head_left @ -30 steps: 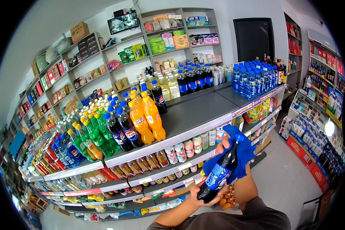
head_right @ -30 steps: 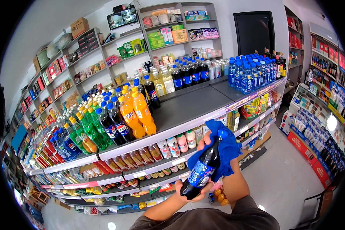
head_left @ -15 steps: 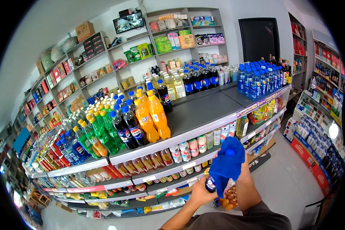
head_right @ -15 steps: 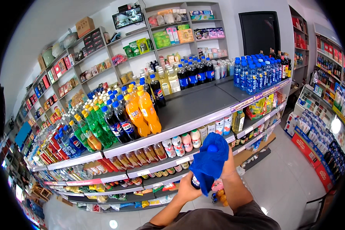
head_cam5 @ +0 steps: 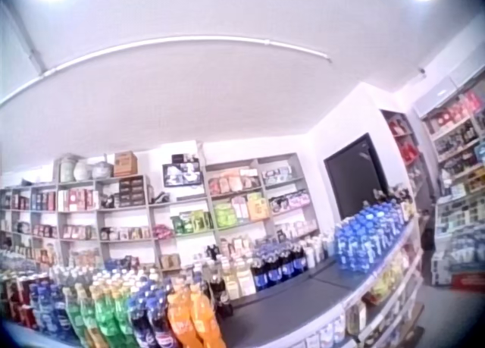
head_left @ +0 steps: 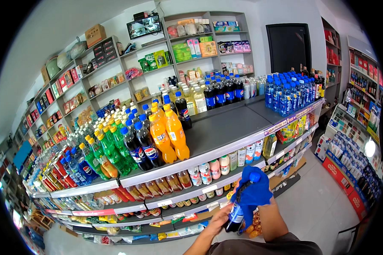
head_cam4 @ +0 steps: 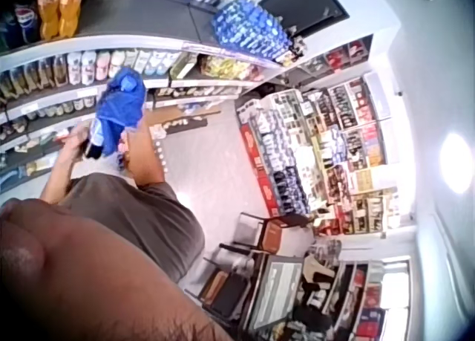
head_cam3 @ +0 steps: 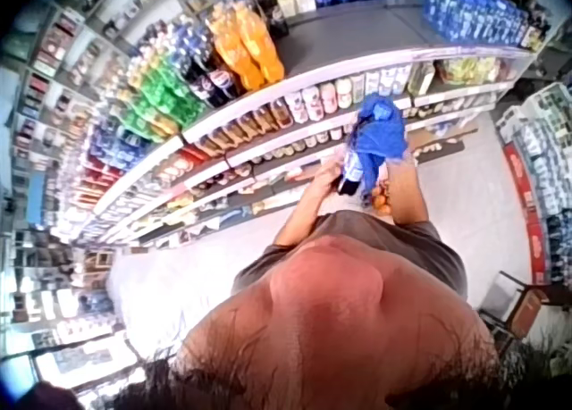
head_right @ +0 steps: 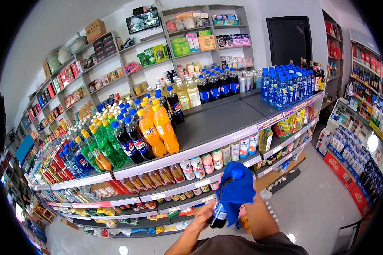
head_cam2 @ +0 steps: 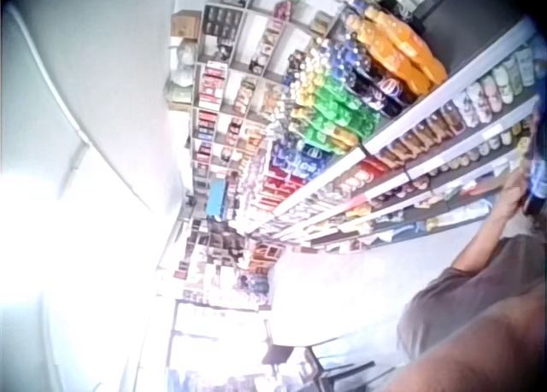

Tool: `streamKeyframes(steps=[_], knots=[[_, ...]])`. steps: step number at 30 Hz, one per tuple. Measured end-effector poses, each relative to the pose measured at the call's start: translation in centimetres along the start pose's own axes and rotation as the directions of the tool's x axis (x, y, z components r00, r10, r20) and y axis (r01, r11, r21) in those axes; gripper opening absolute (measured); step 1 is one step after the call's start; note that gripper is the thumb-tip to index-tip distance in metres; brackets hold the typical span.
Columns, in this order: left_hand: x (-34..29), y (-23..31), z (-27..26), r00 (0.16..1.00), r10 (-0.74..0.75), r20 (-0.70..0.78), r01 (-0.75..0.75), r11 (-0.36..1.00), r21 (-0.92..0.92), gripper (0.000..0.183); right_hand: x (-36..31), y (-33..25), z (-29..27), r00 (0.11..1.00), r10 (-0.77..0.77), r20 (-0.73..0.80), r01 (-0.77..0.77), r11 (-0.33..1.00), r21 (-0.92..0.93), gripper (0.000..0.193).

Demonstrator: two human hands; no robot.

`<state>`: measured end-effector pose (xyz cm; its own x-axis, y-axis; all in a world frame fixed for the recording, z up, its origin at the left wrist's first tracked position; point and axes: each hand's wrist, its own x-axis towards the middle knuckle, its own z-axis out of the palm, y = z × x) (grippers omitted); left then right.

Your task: The person wipes a bottle of soda with a blue cloth while in a grocery store. They rotate the bottle to clean it, place it on the floor with other drinks, pick up a second bottle, and continue wiping it before examining the cloth.

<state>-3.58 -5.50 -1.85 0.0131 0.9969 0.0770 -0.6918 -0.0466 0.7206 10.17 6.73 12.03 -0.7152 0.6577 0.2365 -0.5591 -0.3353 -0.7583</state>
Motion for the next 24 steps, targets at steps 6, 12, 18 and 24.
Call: streamKeyframes(steps=[6, 12, 18, 24], knots=[[0.7, 2.6, 3.3, 0.9, 0.434, -0.045, -0.075, 0.255, 0.964, 0.079, 0.6, 3.4, 2.3, 0.894, -0.447, -0.001, 0.406, 0.812, -0.418, 0.028], [-0.4, 3.4, 0.8, 0.907, -0.284, 0.311, 0.175, 0.926, 0.334, 0.077, 3.2, 4.8, -4.2, 0.805, -0.07, 0.59, -0.074, 0.974, 0.216, 0.04], [0.3, -0.5, -0.1, 0.464, 0.059, 0.884, 0.518, 0.791, -0.325, 0.071, 4.8, 7.5, -1.8, 0.524, -0.251, 0.814, -0.189, 0.897, 0.399, 0.028], [-1.3, 4.8, 1.6, 0.975, -0.029, -0.219, 0.192, 0.6, 0.776, 0.063, 1.9, 6.0, -1.6, 0.989, -0.148, 0.011, 0.145, 0.949, -0.28, 0.053]])
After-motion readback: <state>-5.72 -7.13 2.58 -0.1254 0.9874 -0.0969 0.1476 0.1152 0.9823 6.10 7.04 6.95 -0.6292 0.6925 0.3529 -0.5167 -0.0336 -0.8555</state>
